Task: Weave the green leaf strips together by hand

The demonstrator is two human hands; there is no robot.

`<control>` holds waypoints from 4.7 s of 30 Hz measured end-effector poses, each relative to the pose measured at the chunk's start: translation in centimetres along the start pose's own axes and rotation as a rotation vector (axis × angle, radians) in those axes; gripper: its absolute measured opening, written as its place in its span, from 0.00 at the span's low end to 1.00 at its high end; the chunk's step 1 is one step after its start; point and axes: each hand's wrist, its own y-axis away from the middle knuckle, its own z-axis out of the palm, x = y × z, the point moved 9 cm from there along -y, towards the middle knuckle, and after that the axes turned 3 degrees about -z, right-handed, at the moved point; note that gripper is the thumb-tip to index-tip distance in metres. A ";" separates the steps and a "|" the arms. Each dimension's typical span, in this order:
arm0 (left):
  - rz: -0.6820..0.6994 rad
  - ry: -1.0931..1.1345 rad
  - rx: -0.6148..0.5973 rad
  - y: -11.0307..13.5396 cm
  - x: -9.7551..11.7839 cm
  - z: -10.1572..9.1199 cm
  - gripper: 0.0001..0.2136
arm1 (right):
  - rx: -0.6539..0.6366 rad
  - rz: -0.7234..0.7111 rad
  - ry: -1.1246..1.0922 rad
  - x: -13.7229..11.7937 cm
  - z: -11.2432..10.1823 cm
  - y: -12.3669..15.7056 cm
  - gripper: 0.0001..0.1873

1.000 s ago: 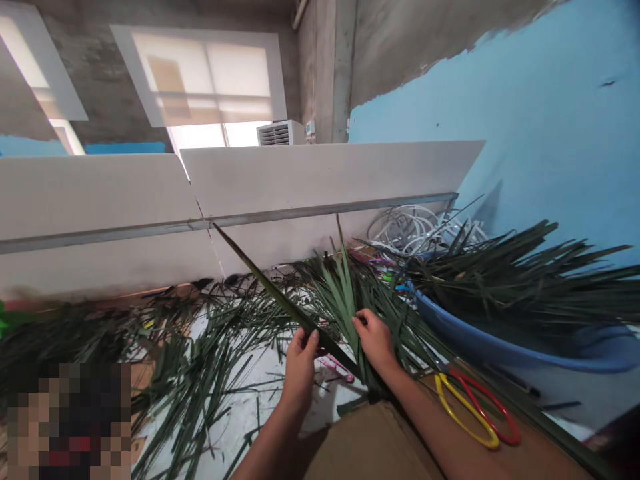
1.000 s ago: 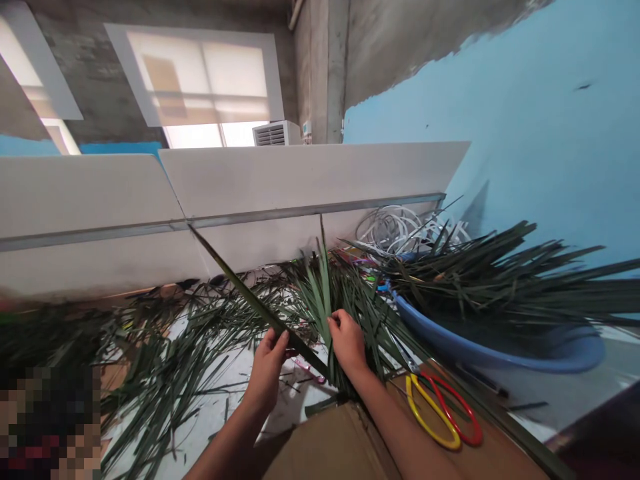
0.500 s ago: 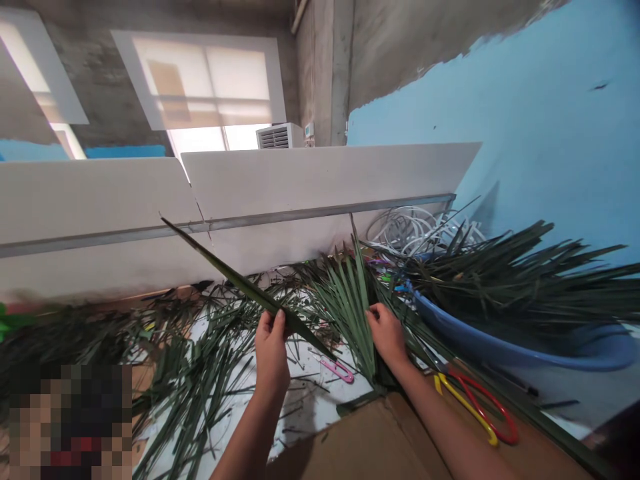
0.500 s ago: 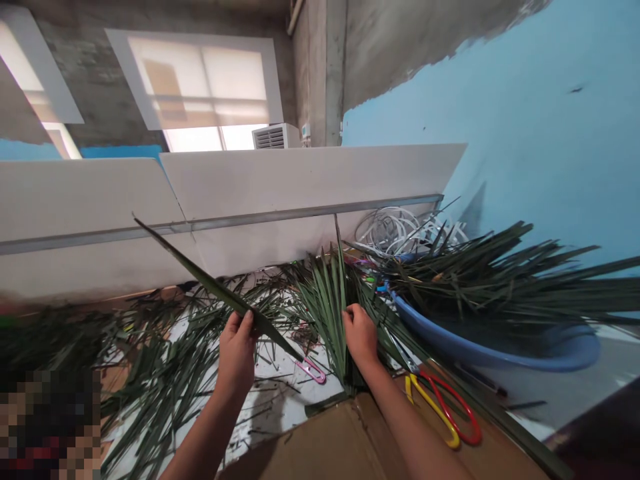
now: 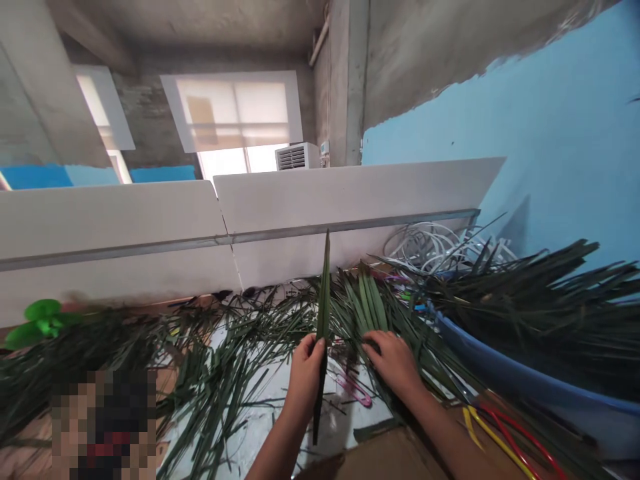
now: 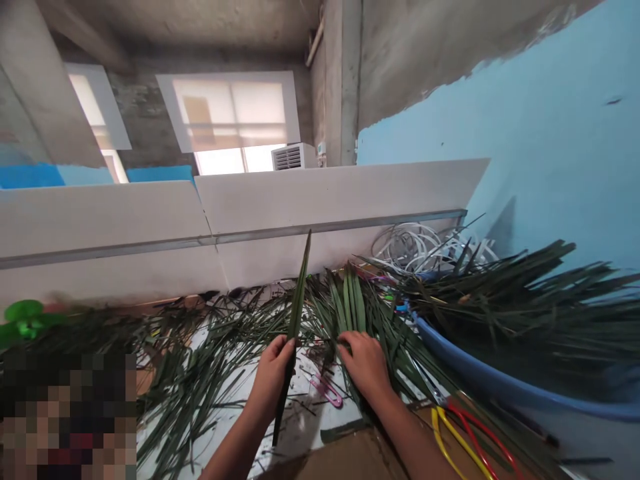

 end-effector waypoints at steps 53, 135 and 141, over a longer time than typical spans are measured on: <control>-0.180 0.028 -0.484 4.0 -3.6 4.9 0.25 | 0.061 0.354 -1.125 -3.7 1.5 2.3 0.10; -0.115 -0.363 -0.532 2.9 -3.0 4.1 0.11 | 0.490 0.419 -0.990 3.3 -3.5 0.4 0.08; -0.148 -0.418 -0.579 3.4 -3.5 4.4 0.11 | 0.613 0.423 -0.981 5.6 -5.3 0.1 0.10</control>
